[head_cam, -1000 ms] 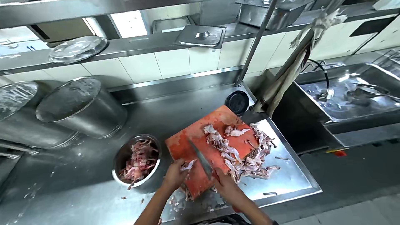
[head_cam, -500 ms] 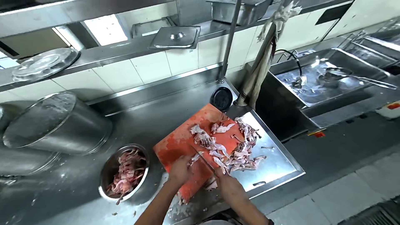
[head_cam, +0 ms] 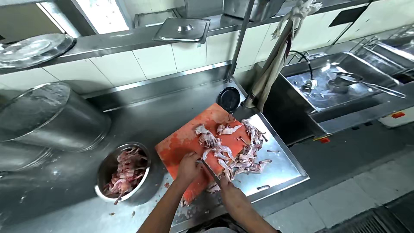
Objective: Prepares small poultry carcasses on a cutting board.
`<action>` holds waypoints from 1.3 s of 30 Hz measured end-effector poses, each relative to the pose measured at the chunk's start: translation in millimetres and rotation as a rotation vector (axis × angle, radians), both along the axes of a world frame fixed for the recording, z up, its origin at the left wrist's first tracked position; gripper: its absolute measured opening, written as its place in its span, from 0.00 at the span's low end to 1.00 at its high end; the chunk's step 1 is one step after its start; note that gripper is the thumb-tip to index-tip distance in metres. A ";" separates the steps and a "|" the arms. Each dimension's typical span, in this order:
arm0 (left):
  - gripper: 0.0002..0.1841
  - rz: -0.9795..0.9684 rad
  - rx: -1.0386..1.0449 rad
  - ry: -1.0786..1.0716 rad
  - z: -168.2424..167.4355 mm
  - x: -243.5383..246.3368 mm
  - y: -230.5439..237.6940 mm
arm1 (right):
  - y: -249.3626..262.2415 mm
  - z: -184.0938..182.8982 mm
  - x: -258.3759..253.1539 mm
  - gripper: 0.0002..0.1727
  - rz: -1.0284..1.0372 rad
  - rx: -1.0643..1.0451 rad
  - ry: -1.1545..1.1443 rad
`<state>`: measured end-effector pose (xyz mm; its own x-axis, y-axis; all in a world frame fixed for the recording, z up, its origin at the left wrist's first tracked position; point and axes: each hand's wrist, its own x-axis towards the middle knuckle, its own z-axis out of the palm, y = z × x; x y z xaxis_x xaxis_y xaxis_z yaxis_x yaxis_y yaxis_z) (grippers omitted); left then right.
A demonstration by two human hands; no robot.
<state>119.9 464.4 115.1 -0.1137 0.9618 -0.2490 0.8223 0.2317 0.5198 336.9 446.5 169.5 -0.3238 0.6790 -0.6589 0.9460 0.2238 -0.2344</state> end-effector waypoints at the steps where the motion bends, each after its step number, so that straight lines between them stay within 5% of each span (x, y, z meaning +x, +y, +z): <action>1: 0.16 0.005 -0.005 -0.006 -0.6 0.1 0.3 | 0.7 -2.0 -1.0 0.26 0.010 0.002 -0.012; 11: 0.12 0.006 0.000 -0.055 0.6 -5.7 -1.2 | 38.6 -3.3 -72.4 0.26 0.068 0.068 -0.025; 18: 0.15 0.065 0.006 -0.073 -3.5 -7.5 -11.7 | -28.2 -10.7 38.8 0.26 -0.043 -0.088 -0.142; 21: 0.15 0.154 0.004 -0.114 -1.8 -18.5 -24.2 | -35.7 -18.2 46.0 0.25 -0.072 -0.112 -0.192; 30: 0.09 0.582 0.351 -0.589 -2.5 -27.2 -50.0 | 11.3 -9.8 -15.9 0.24 -0.030 0.085 0.002; 39: 0.10 0.607 0.225 -0.507 -19.8 -35.4 -68.7 | 42.5 -0.9 -73.7 0.23 0.171 0.324 0.211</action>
